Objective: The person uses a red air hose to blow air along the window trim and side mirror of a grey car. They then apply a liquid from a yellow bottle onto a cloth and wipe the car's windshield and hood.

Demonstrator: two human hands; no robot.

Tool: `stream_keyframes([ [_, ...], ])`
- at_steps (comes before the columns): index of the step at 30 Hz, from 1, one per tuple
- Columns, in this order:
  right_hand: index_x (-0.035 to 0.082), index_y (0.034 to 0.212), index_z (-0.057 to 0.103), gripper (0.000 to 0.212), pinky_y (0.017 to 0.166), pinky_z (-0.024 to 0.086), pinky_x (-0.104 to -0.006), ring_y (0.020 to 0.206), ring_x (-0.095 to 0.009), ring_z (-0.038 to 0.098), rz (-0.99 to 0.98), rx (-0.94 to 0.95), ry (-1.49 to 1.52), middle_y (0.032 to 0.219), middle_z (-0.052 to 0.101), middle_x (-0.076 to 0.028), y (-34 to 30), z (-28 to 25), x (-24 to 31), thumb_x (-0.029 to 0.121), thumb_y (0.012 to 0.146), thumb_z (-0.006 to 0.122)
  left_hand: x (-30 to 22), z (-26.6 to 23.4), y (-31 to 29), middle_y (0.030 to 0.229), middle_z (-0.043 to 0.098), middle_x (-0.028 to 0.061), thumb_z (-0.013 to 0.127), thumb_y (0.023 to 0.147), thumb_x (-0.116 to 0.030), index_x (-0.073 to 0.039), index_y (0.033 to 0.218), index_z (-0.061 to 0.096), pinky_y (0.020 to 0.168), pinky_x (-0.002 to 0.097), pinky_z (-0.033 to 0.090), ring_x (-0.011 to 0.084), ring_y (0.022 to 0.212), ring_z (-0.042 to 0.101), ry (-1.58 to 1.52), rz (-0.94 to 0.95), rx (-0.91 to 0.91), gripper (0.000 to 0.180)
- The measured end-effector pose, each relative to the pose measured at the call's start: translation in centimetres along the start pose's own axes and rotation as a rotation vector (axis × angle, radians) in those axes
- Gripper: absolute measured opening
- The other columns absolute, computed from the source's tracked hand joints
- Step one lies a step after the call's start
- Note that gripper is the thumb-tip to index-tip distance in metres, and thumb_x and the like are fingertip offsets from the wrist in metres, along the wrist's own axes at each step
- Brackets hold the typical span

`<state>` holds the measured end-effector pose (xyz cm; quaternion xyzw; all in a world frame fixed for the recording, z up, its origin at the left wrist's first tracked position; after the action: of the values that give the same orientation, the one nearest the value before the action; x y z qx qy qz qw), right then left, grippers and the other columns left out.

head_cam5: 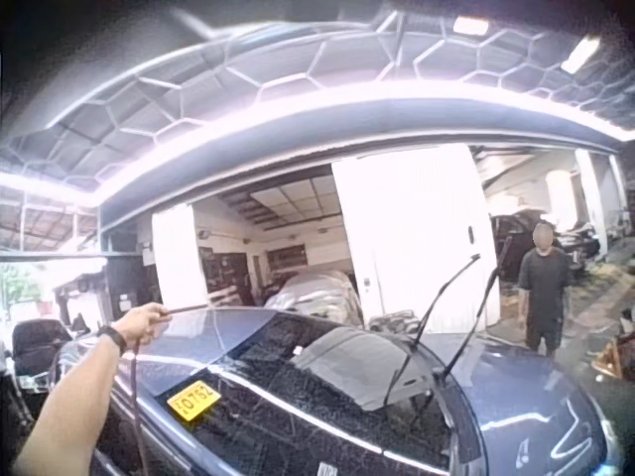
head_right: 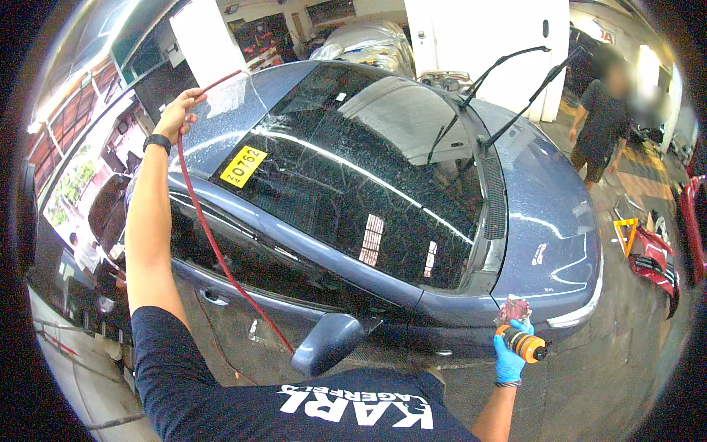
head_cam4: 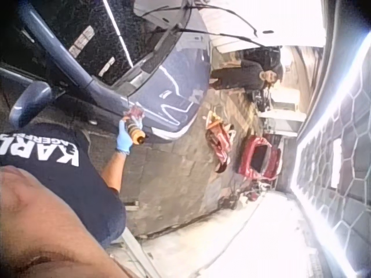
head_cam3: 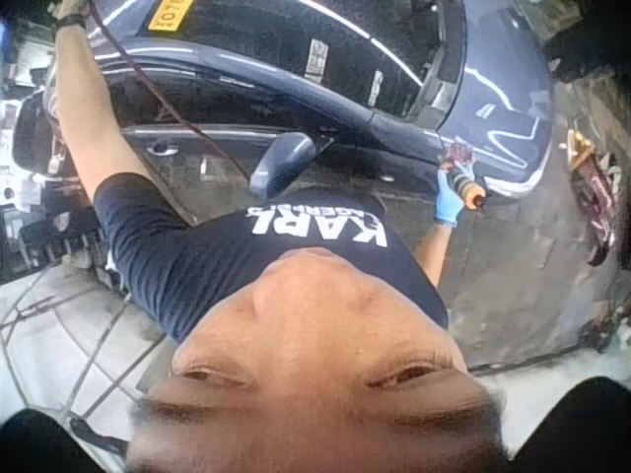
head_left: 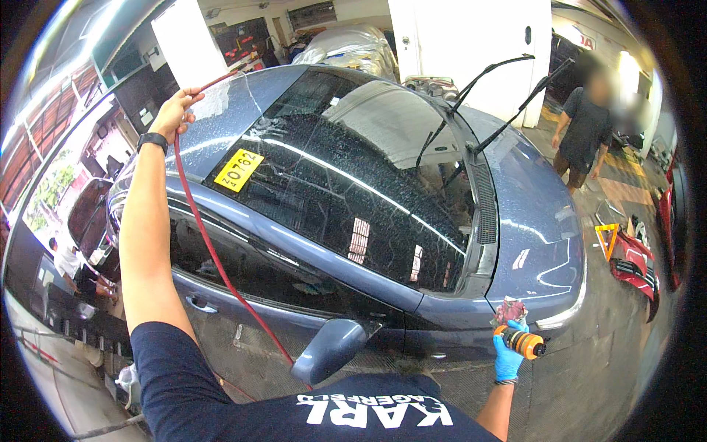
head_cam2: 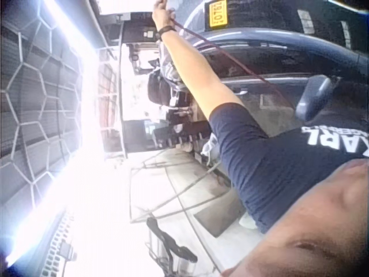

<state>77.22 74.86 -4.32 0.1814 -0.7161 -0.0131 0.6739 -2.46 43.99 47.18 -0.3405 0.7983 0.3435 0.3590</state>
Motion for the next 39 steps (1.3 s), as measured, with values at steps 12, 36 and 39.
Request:
stream_keyframes([
  [12,0.006,0.137,0.048,0.072,0.113,0.04,-0.0401,0.124,-0.022,0.054,0.043,-0.05,0.017,0.129,0.057,-0.006,0.2,-1.2,-3.3,-0.002,0.073,0.081,5.1,5.2,7.2,0.127,0.064,0.0034,0.045,0.101,-0.012,-0.014,0.146,0.053,0.04,0.0233,0.032,0.008,0.055,0.049,0.209,-0.163,0.06,0.046],
  [36,0.005,0.126,0.059,0.058,0.113,0.039,-0.0407,0.126,-0.025,0.052,0.072,-0.243,-0.172,0.128,0.056,-0.007,5.0,-9.3,-6.8,-0.001,0.072,0.078,9.0,15.7,19.6,0.128,0.07,0.0128,0.046,0.095,-0.006,-0.01,0.134,0.068,0.05,0.0346,0.049,0.0166,0.056,0.059,0.498,-0.052,-0.017,0.046],
  [39,0.006,0.129,0.057,0.06,0.111,0.042,-0.0412,0.118,-0.023,0.056,0.024,-0.272,-0.235,0.125,0.059,-0.006,5.1,-10.1,-6.3,0.003,0.073,0.079,10.0,16.5,21.3,0.123,0.072,0.0138,0.049,0.095,-0.004,-0.01,0.127,0.073,0.059,0.0353,0.054,0.0174,0.063,0.063,0.529,-0.01,-0.017,0.041],
])
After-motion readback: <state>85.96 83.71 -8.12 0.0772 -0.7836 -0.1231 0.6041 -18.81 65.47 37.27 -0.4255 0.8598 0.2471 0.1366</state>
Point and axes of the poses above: each hand's wrist, its own y-axis towards the middle knuckle, its own z-axis out of the palm, x = y × z, the point moved 10 cm from there along y, towards the middle knuckle
